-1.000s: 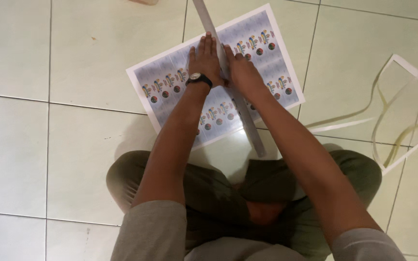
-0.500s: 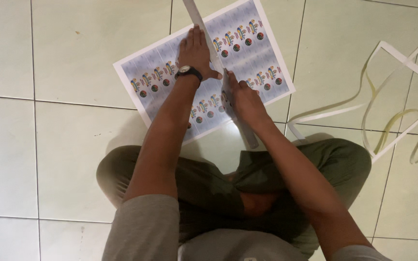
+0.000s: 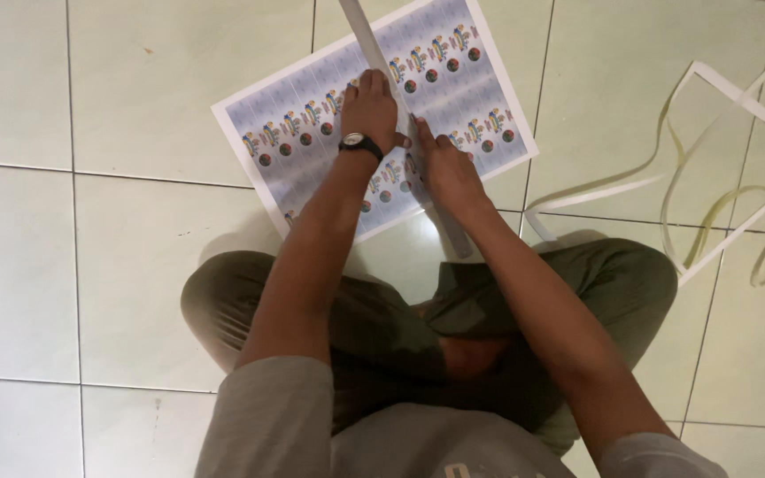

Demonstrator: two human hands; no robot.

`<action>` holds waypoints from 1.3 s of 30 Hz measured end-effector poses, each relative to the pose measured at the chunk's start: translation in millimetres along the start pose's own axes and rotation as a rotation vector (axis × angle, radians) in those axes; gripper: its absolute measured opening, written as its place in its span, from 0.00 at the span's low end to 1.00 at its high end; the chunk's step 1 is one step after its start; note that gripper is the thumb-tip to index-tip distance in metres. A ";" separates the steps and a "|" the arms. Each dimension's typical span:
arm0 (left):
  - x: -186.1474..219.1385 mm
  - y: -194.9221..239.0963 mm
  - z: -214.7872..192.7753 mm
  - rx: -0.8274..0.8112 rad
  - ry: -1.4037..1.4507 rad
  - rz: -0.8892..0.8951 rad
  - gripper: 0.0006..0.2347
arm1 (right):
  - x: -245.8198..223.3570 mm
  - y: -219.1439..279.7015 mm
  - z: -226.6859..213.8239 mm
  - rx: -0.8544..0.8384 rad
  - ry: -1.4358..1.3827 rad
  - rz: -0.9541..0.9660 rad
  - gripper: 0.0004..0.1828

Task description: The person sits on the floor and uses a metal ruler and a red utility knife to cut a large printed sheet into vertical strips. They repeatedly align the ruler and slice along it to separate the printed sections.

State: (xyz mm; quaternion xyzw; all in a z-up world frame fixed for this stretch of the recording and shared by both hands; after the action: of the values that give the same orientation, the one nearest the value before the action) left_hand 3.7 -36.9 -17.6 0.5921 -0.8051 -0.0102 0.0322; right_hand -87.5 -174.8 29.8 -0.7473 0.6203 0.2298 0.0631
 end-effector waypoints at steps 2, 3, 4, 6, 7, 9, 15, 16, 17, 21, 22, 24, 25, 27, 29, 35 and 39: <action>2.7 3.9 -2.5 -0.008 -0.038 -0.004 0.44 | 3.3 10.3 4.1 -0.011 0.003 0.013 0.42; 5.0 4.9 -3.1 -0.016 -0.073 -0.004 0.41 | 6.5 15.4 6.2 -0.022 0.008 0.030 0.42; 5.2 5.9 -1.7 -0.021 -0.068 -0.002 0.41 | 5.7 24.3 4.2 -0.026 0.009 0.034 0.42; 4.6 5.3 -1.0 -0.005 -0.025 -0.012 0.38 | 4.8 40.2 0.2 -0.062 0.016 0.053 0.42; 4.6 2.5 2.7 -0.005 -0.023 -0.010 0.38 | 4.4 47.9 -3.7 -0.062 0.018 0.055 0.42; 4.7 0.0 11.2 0.007 -0.064 -0.008 0.42 | 4.6 66.7 -8.4 -0.102 0.031 0.106 0.38; 5.5 -1.0 11.7 -0.028 -0.063 -0.013 0.38 | 14.8 113.6 -5.2 -0.068 0.032 0.098 0.35; 6.1 -1.8 12.8 -0.026 -0.063 -0.012 0.38 | 15.9 119.0 -5.0 -0.067 0.033 0.099 0.35; 6.2 -2.4 14.3 -0.037 -0.093 -0.016 0.40 | 17.3 124.5 -4.3 -0.078 0.023 0.111 0.35; 7.0 -3.3 12.7 -0.055 -0.092 -0.031 0.41 | 23.9 139.8 0.3 -0.074 0.032 0.143 0.33; 7.5 -3.8 14.1 -0.053 -0.093 -0.029 0.41 | 23.2 140.9 -2.0 -0.071 0.032 0.143 0.33; 7.2 -3.4 16.3 -0.013 -0.141 -0.028 0.43 | 22.3 144.3 -3.8 -0.119 0.038 0.175 0.35; 7.4 -1.9 16.4 -0.014 -0.141 -0.028 0.43 | 26.4 146.3 0.3 -0.120 0.037 0.175 0.35; 7.1 -1.9 14.7 -0.014 -0.102 -0.031 0.40 | 33.6 147.5 7.5 -0.103 0.056 0.142 0.35; 6.5 -2.6 13.9 -0.029 -0.090 -0.031 0.39 | 30.2 147.3 4.5 -0.081 0.048 0.132 0.34; 3.4 -5.3 21.2 -0.014 -0.090 -0.039 0.45 | 30.5 152.0 8.6 -0.110 0.092 0.141 0.39; 6.1 -4.8 17.8 -0.058 -0.048 -0.053 0.45 | 33.7 155.2 8.3 -0.121 0.109 0.178 0.40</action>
State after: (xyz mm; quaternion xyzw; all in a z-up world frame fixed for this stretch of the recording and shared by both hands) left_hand 5.3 -44.5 -35.4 0.6115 -0.7892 -0.0484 0.0295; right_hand -233.9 -236.5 37.9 -0.7031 0.6716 0.2306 -0.0366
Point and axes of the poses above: each hand's wrist, its own y-axis away from the middle knuckle, its own z-axis out of the palm, x = y × z, the point moved 4 cm from there along -y, towards the middle knuckle, and after that the axes turned 8 degrees about x, right-handed, at the moved point
